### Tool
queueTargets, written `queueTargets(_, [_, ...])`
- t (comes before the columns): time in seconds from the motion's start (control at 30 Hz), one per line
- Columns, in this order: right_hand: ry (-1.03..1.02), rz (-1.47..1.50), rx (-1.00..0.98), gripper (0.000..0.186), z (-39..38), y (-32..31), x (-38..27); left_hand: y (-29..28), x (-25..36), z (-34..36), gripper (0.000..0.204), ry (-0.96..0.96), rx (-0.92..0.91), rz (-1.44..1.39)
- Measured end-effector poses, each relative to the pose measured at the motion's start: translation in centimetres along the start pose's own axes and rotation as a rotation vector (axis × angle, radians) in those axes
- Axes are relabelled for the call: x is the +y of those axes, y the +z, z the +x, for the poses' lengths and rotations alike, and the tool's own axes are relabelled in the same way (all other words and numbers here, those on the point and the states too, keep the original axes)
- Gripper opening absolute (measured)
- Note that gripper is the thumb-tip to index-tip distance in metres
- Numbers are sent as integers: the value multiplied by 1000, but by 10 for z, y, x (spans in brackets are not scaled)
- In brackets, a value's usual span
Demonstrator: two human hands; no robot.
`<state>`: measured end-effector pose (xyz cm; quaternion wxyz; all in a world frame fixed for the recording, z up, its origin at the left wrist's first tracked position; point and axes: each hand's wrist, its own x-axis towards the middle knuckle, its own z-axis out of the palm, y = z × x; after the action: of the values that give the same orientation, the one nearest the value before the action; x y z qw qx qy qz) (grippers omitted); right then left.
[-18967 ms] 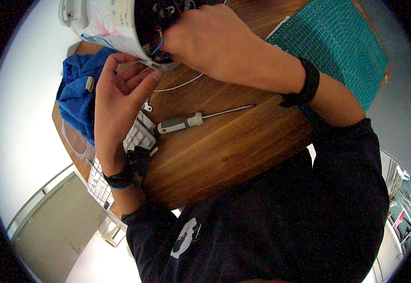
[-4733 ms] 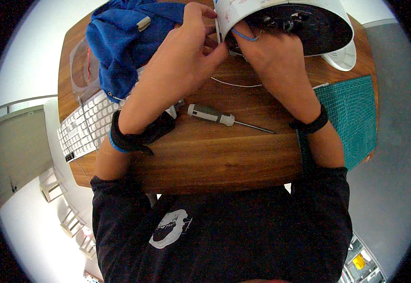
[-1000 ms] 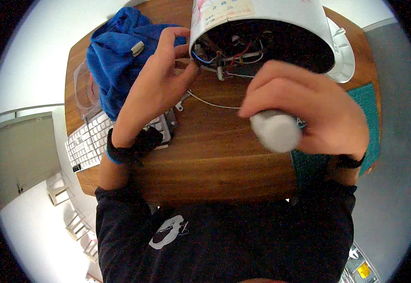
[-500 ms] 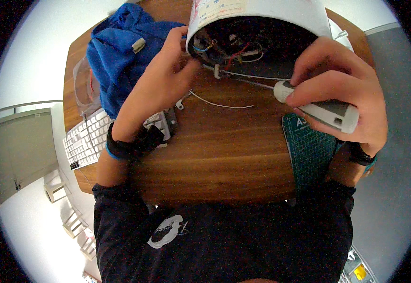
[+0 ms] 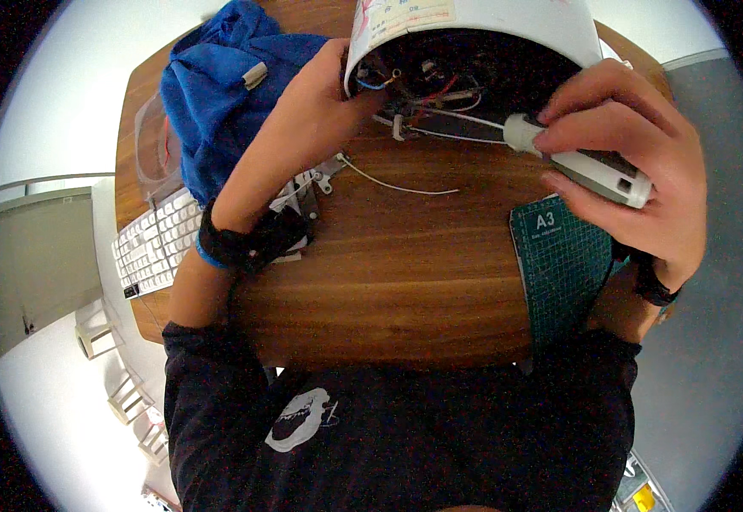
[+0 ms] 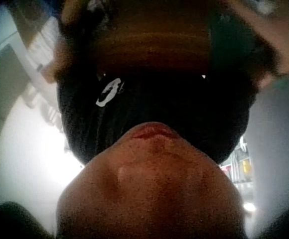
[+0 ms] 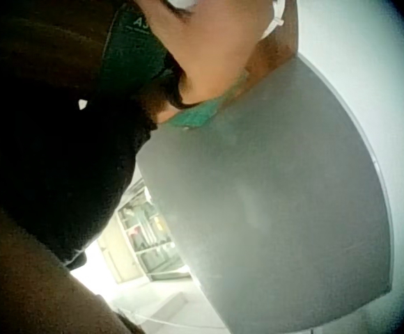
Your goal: The person is repairing a white Panasonic rice cooker. They manipulate internal wires and components, use a screwdriver to adjust parts, and reassemble the cooker's casing. The person also handles a small white connector and attaches it to the wiring inside the cooker.
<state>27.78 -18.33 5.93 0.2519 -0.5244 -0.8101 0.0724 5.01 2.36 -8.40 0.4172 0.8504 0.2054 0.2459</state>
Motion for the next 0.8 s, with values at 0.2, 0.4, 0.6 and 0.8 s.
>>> queueTargets(0.2, [138, -55, 14, 26, -2, 9, -8, 8, -10, 2, 42, 43, 24, 73])
queueTargets(0.4, [82, -133, 22, 24, 0, 11, -7, 9, -9, 3, 46, 110, 23, 131])
queueTargets(0.6, [75, -168, 19, 24, -1, 14, -4, 10, -2, 1, 50, 136, 12, 73])
queueTargets(0.8, [54, -162, 27, 23, -1, 16, -2, 11, -8, 5, 47, 169, 1, 48])
